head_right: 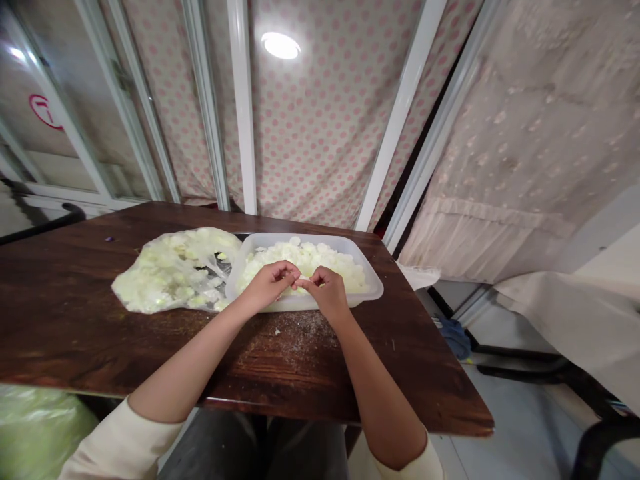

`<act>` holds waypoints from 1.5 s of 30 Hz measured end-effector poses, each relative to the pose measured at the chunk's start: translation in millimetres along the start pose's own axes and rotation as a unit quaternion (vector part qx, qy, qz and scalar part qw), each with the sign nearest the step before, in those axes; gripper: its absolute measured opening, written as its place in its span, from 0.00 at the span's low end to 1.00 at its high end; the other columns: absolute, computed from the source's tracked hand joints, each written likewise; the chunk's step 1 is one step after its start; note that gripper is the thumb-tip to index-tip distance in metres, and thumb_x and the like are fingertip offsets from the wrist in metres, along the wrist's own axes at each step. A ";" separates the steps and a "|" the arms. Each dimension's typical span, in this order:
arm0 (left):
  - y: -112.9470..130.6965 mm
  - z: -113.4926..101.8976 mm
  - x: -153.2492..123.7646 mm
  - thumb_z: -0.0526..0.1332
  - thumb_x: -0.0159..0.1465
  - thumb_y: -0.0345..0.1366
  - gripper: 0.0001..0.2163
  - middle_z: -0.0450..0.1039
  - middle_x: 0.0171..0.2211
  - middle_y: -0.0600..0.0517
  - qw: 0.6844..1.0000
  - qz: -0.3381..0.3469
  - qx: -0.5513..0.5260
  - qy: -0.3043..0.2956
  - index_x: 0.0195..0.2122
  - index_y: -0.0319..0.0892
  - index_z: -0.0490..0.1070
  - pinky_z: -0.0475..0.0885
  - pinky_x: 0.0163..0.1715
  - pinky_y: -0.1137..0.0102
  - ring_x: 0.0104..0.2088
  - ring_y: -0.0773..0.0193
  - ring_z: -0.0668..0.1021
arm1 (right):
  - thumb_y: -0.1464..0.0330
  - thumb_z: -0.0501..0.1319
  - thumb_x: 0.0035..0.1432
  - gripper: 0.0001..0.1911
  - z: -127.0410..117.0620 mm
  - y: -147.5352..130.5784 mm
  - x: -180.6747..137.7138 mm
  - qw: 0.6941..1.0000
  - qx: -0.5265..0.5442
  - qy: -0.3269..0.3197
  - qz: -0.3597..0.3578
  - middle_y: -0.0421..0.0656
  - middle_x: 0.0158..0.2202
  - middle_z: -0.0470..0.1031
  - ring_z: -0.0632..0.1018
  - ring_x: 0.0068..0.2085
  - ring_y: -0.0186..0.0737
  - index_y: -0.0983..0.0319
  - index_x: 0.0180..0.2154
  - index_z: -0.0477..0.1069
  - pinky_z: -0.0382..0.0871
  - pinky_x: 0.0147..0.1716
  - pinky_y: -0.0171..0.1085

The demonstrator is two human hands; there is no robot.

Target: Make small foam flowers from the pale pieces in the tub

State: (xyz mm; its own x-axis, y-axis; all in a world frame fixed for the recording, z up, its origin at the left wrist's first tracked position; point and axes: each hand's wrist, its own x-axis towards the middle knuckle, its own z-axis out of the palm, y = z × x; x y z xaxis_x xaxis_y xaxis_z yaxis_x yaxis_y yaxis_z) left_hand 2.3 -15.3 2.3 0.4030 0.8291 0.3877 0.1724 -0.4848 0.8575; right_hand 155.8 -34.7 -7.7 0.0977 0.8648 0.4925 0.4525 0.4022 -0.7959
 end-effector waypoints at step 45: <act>-2.9 2.9 -0.7 0.54 0.58 0.40 0.09 0.71 0.28 0.53 0.994 0.028 0.100 0.029 0.29 0.40 0.68 0.63 0.27 0.73 0.25 0.69 0.68 | 0.61 0.55 0.54 0.11 0.8 1.3 -0.7 0.998 -0.049 -0.030 -0.037 0.37 0.21 0.66 0.69 0.25 0.34 0.61 0.26 0.65 0.60 0.25 0.32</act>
State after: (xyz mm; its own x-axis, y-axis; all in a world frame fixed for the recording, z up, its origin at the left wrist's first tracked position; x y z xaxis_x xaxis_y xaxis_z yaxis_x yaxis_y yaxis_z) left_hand 4.1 -15.3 -1.5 0.3658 0.8106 0.4573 0.3292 -0.5723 0.7511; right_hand 155.5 -34.6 -9.4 0.0092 0.8510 0.5251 0.5413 0.4373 -0.7182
